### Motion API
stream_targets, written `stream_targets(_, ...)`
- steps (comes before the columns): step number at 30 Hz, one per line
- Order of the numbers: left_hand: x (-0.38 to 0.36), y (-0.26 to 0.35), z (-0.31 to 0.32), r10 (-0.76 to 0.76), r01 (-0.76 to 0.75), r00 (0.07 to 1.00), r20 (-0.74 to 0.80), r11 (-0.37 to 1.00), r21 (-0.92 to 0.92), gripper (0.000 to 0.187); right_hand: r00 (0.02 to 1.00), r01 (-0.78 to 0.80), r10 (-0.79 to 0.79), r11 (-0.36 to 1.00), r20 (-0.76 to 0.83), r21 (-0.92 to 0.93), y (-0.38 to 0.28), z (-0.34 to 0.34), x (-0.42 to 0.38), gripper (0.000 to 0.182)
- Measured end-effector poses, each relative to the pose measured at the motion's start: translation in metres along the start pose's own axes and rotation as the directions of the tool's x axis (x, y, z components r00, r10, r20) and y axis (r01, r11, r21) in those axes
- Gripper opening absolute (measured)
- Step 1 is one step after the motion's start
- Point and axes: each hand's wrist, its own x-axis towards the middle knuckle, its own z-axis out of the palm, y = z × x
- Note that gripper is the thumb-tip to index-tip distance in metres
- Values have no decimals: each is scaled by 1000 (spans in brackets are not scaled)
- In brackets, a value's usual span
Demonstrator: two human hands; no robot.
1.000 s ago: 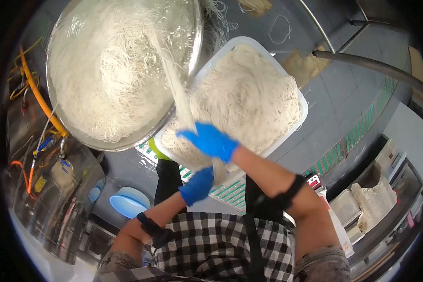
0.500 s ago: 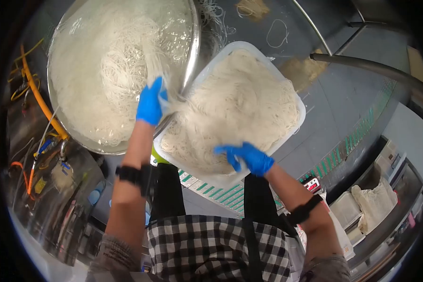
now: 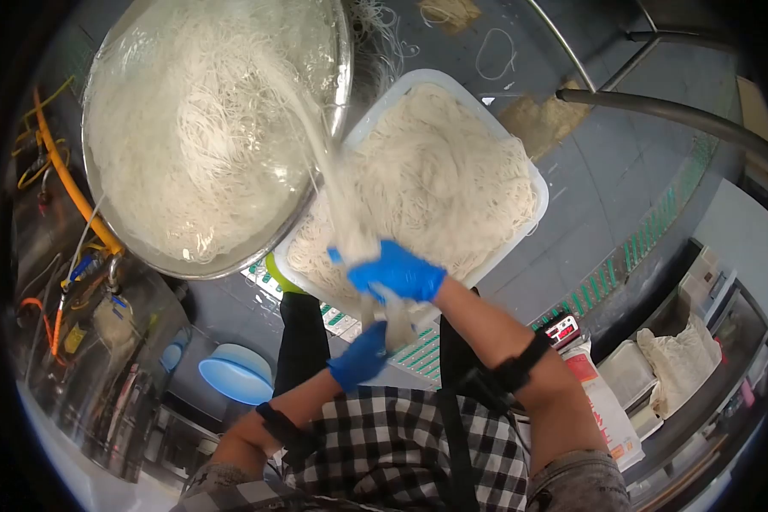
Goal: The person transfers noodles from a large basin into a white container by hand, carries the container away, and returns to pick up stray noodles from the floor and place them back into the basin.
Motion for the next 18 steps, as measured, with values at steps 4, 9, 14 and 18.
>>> stream_targets(4, 19, -24, -76, -341, 152, 844, -415, 893, -423, 27, 978, -198, 199, 980, 61, -32, 76, 19, -42, 37)
stream_targets(9, 81, -1, -167, -334, 65, 698, -634, 911, -408, 28, 991, 16, -51, 963, -125, -271, 162, 21, -34, 31)
stream_targets(14, 140, 15, -214, -338, -13, 672, -659, 884, -467, 46, 888, -281, 1, 792, -460, -541, 213, -6, -5, 34)
stream_targets(18, 185, 16, -236, -516, 147, 576, -634, 828, -541, 58, 870, -393, 63, 689, -489, -609, 176, -6, -14, 32)
